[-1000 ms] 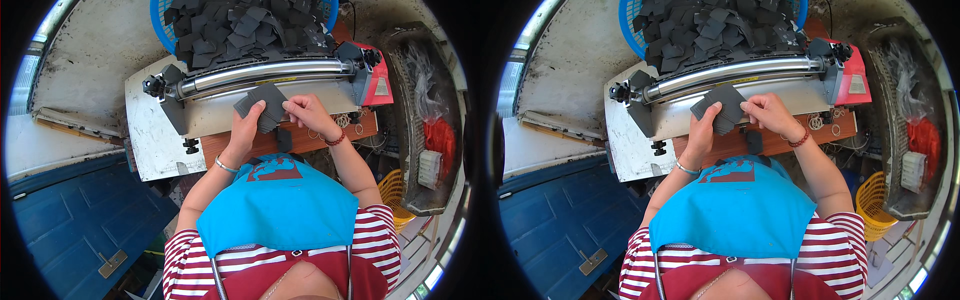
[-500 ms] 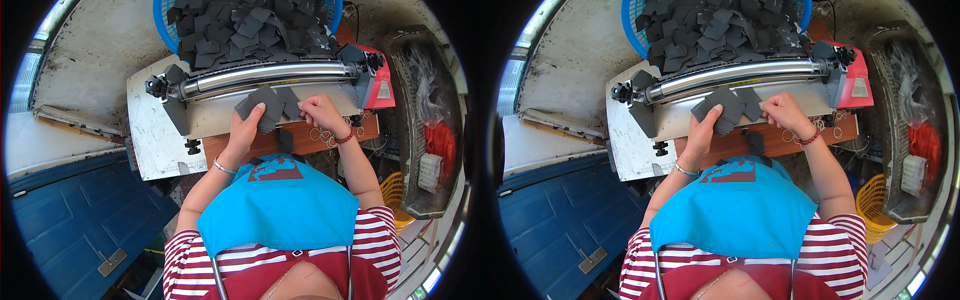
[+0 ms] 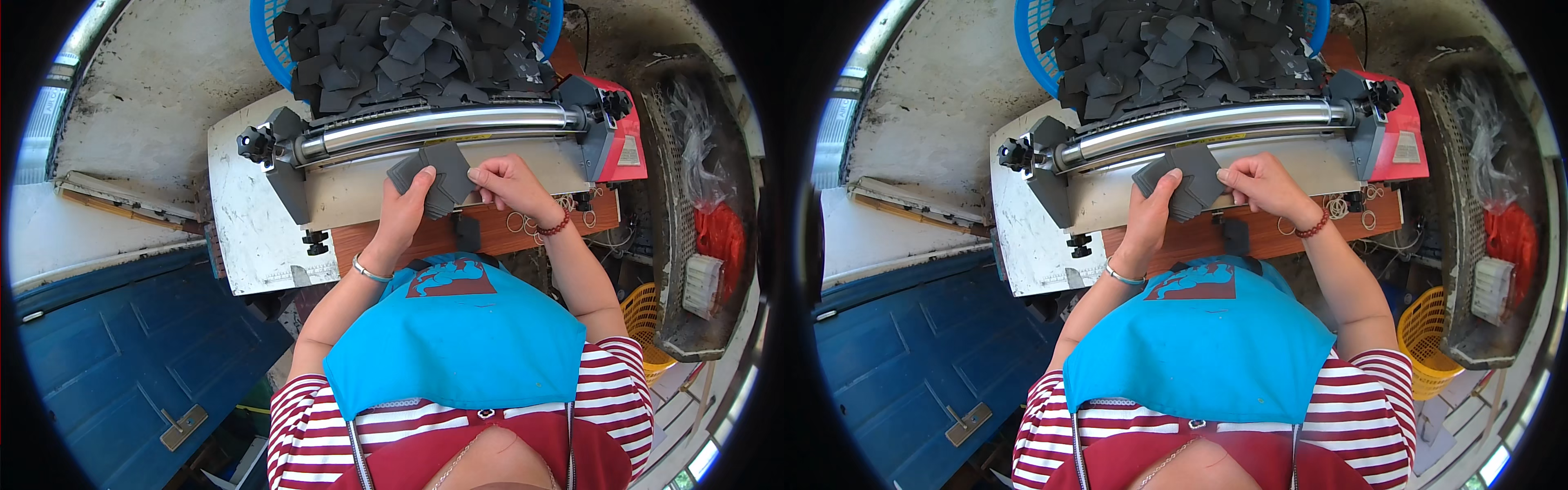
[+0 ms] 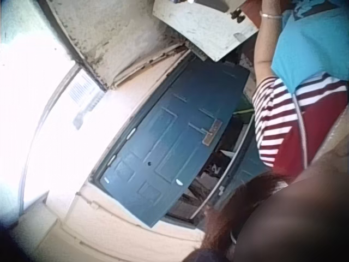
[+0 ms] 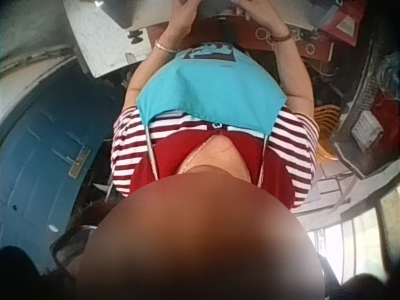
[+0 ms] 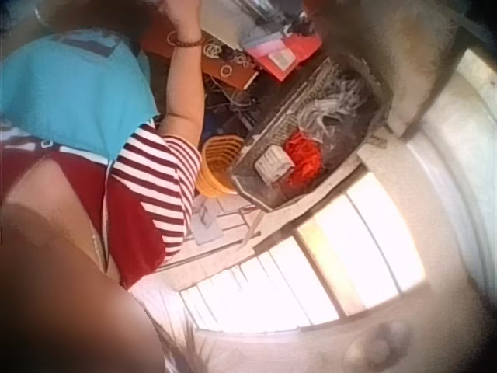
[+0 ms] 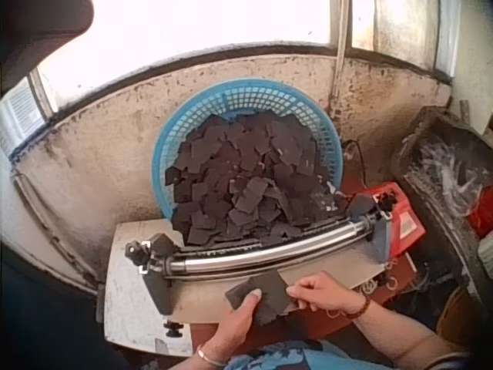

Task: The recorder is applying glue to small black leather or fabric shoe components using a roller machine and then stacking them.

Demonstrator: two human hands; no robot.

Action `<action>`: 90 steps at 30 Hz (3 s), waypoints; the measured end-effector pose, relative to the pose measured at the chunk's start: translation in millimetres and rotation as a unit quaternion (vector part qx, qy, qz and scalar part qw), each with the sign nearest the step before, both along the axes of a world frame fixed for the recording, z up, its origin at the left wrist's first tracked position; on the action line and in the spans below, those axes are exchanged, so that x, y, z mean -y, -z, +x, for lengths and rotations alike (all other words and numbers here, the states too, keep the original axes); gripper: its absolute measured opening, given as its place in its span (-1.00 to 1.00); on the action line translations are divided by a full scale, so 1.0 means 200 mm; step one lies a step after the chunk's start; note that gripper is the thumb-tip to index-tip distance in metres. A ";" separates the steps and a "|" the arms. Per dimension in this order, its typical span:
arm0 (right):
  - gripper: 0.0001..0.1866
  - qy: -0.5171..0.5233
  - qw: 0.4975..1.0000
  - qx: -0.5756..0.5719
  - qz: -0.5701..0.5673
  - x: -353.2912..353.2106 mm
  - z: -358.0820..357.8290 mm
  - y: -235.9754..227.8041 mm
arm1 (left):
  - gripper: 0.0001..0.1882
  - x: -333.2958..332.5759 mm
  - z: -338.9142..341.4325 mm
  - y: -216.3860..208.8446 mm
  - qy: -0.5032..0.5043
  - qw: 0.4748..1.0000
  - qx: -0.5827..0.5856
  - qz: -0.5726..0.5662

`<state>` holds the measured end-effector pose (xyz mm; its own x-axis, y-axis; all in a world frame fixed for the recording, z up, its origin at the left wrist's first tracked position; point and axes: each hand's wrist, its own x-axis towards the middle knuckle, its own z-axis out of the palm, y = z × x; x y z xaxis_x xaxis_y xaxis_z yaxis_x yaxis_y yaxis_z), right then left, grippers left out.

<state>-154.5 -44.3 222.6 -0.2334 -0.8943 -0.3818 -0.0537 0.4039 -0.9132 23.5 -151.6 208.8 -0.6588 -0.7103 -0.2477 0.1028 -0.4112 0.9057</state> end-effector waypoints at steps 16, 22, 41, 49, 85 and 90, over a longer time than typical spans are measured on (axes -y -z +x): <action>-0.58 -0.010 1.000 0.001 0.002 0.03 0.00 0.00 | -0.76 0.01 -0.03 0.01 0.008 0.999 0.026 -0.028; -0.60 -0.048 0.988 -0.059 0.133 -0.03 -0.14 -0.02 | -0.77 0.03 0.00 -0.01 0.012 1.000 0.006 -0.004; -0.67 0.011 0.999 0.030 -0.017 0.00 0.00 -0.01 | -0.78 0.03 0.03 -0.03 0.066 0.997 -0.013 0.042; -0.62 0.010 0.972 -0.224 0.063 -0.05 -0.15 0.03 | -0.77 0.03 0.05 -0.03 0.044 0.998 0.035 0.008; -0.61 -0.016 0.998 -0.062 -0.013 0.01 0.00 -0.02 | -0.74 0.02 -0.04 -0.02 0.039 0.996 0.058 -0.047; -0.61 -0.008 1.000 -0.005 0.010 -0.02 -0.05 -0.04 | -0.72 0.02 -0.02 -0.02 0.055 0.997 0.041 -0.025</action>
<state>-164.1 -40.4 229.7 -0.2225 -0.8905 -0.3969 -0.0690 0.4205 -0.9047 19.1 -154.9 213.4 -0.7128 -0.6472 -0.2704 -0.0165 -0.3699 0.9289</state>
